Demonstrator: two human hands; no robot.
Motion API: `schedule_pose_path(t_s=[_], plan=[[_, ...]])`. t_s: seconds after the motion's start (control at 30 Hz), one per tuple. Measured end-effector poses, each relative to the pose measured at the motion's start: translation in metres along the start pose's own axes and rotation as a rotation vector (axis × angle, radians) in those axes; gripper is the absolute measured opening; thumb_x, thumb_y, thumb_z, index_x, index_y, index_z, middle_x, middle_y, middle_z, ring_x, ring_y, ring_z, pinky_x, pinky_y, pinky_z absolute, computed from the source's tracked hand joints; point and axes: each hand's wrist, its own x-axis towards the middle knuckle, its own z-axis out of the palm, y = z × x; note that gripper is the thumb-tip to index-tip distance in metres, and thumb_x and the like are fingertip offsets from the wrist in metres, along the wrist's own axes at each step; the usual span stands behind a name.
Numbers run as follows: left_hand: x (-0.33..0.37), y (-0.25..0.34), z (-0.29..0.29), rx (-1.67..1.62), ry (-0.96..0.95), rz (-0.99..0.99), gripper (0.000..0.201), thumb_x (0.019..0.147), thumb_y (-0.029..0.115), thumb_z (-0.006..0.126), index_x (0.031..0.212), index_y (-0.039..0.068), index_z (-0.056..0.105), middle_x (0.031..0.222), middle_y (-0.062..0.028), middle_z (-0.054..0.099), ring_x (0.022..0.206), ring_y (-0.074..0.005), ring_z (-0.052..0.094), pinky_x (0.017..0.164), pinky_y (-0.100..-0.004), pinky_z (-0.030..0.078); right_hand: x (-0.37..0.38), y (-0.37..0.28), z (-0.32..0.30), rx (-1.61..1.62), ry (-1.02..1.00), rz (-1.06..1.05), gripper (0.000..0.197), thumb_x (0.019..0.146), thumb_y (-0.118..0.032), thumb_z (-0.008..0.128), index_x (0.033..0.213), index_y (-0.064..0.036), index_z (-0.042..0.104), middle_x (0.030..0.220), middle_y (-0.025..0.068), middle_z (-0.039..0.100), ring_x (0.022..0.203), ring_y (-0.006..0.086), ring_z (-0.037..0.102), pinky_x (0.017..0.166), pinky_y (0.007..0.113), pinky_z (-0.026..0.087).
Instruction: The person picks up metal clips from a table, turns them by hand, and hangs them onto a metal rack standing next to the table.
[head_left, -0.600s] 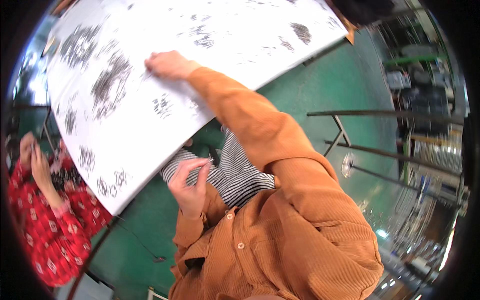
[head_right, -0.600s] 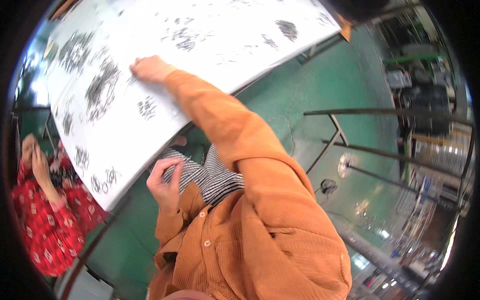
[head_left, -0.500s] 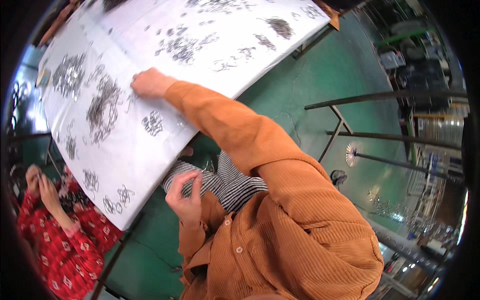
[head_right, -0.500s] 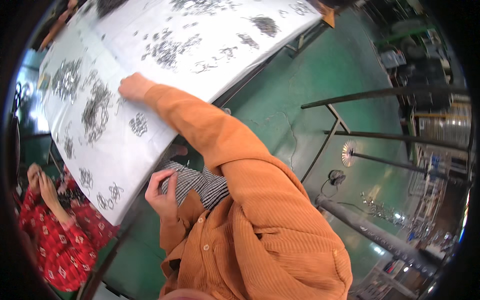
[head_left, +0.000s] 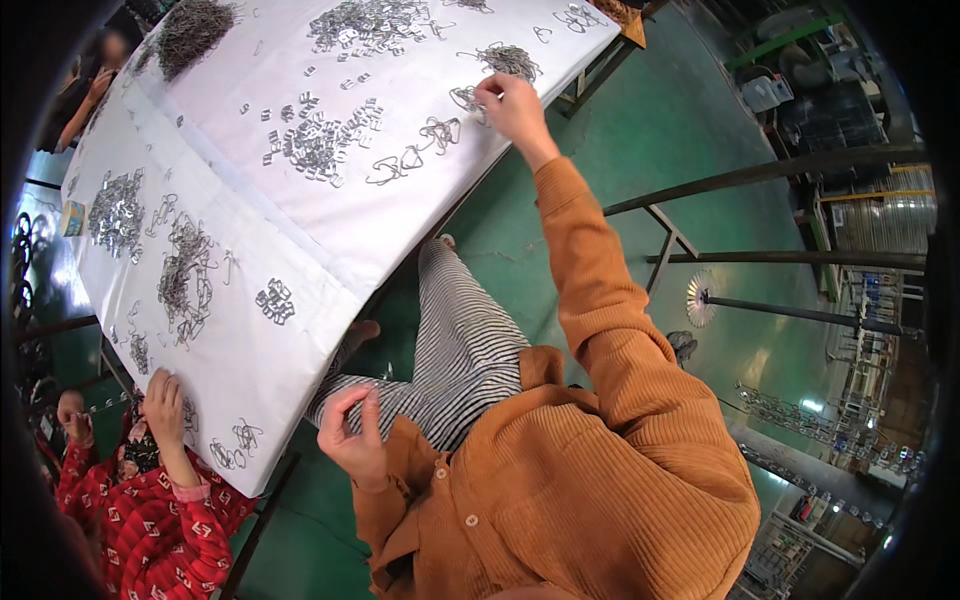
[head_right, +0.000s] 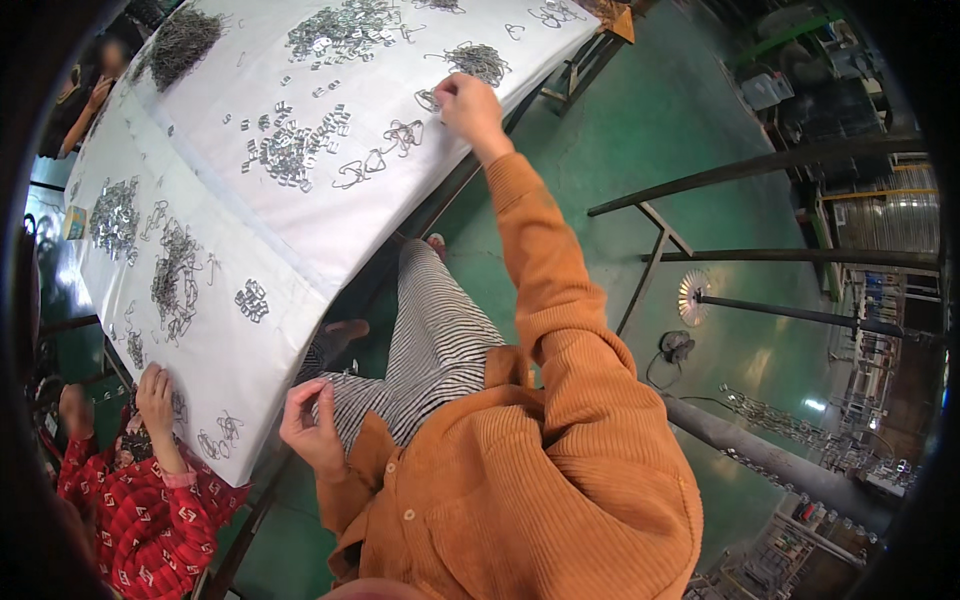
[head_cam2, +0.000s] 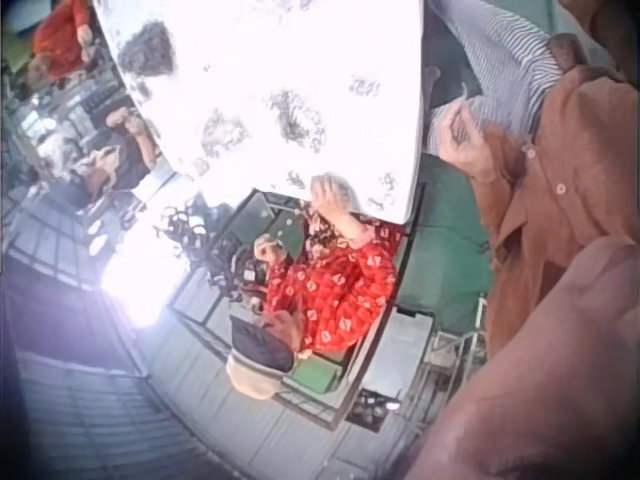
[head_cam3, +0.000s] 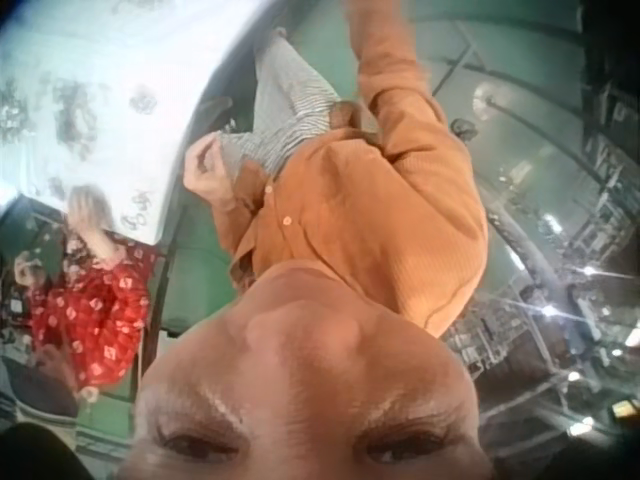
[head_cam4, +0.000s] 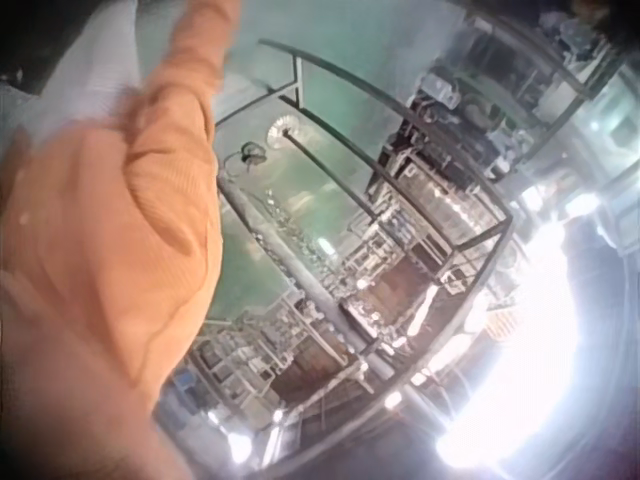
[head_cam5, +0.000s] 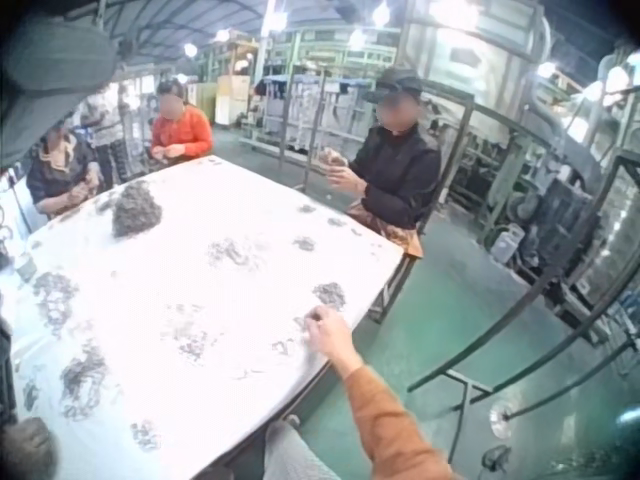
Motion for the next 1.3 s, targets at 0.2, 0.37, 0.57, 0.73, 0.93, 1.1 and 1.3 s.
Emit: schedule_pose_path(t_s=[0.2,0.37,0.57,0.73,0.93,1.1,1.3], plan=[[0.008,0.006,0.005,-0.041,0.093,-0.035,0.012,0.079,-0.011,0.066,0.088,-0.004,0.063,0.09,-0.0115,0.065,0.084,-0.0193,0.062,0.077,-0.0289,0.05,0.03,0.029,-0.002,0.018,0.066,-0.065,0.011,0.082,-0.012,0.067,0.09,-0.0074,0.073,0.084,0.0142,0.069,0.08,0.0278,0.065,0.074,0.036,0.05],[0.007,0.007,-0.006,0.067,0.127,0.039,0.012,0.077,-0.009,0.069,0.086,-0.001,0.066,0.086,-0.0109,0.068,0.08,-0.0189,0.065,0.074,-0.0292,0.051,0.015,-0.009,0.052,0.217,0.038,-0.137,0.012,0.086,-0.01,0.064,0.091,-0.0073,0.074,0.084,0.0088,0.072,0.078,0.0199,0.066,0.075,0.032,0.051],[0.021,0.002,-0.001,0.037,0.117,0.058,0.013,0.075,-0.007,0.071,0.086,0.0,0.068,0.085,-0.0093,0.07,0.077,-0.0187,0.067,0.071,-0.0281,0.052,-0.082,-0.141,0.165,0.315,-0.452,-0.666,0.022,0.085,-0.006,0.059,0.103,-0.0126,0.07,0.103,0.0069,0.064,0.097,0.0234,0.06,0.08,0.035,0.051],[0.013,-0.007,-0.006,-0.041,0.152,-0.005,0.012,0.076,-0.007,0.07,0.086,0.001,0.069,0.085,-0.0089,0.07,0.079,-0.0181,0.067,0.071,-0.0276,0.053,-0.128,-0.228,0.224,-0.156,-0.554,-0.773,0.029,0.082,-0.002,0.058,0.103,-0.0162,0.071,0.104,0.0035,0.062,0.099,0.0218,0.06,0.081,0.035,0.051],[0.015,-0.018,-0.011,-0.094,0.181,0.062,0.012,0.077,-0.006,0.071,0.086,0.002,0.068,0.085,-0.0083,0.07,0.079,-0.0189,0.067,0.069,-0.0278,0.053,-0.09,-0.225,0.229,0.052,-0.622,-0.642,0.012,0.082,-0.012,0.063,0.092,-0.0128,0.069,0.089,0.0061,0.063,0.087,0.0262,0.062,0.075,0.038,0.049],[0.012,-0.026,-0.011,-0.092,0.171,0.069,0.013,0.076,-0.006,0.071,0.086,0.001,0.068,0.085,-0.0087,0.07,0.079,-0.0194,0.068,0.068,-0.028,0.053,-0.106,-0.236,0.244,-0.243,-0.781,-0.818,0.012,0.087,-0.017,0.062,0.093,-0.0064,0.064,0.095,0.0102,0.064,0.086,0.0281,0.062,0.076,0.039,0.049],[0.011,-0.035,-0.009,-0.071,0.187,0.03,0.012,0.077,-0.003,0.071,0.087,0.002,0.069,0.085,-0.0083,0.069,0.077,-0.0186,0.067,0.065,-0.0271,0.054,-0.114,-0.226,0.21,-0.116,-0.716,-0.838,0.009,0.088,-0.011,0.059,0.091,-0.003,0.063,0.088,0.0097,0.065,0.078,0.0254,0.064,0.071,0.036,0.05]])
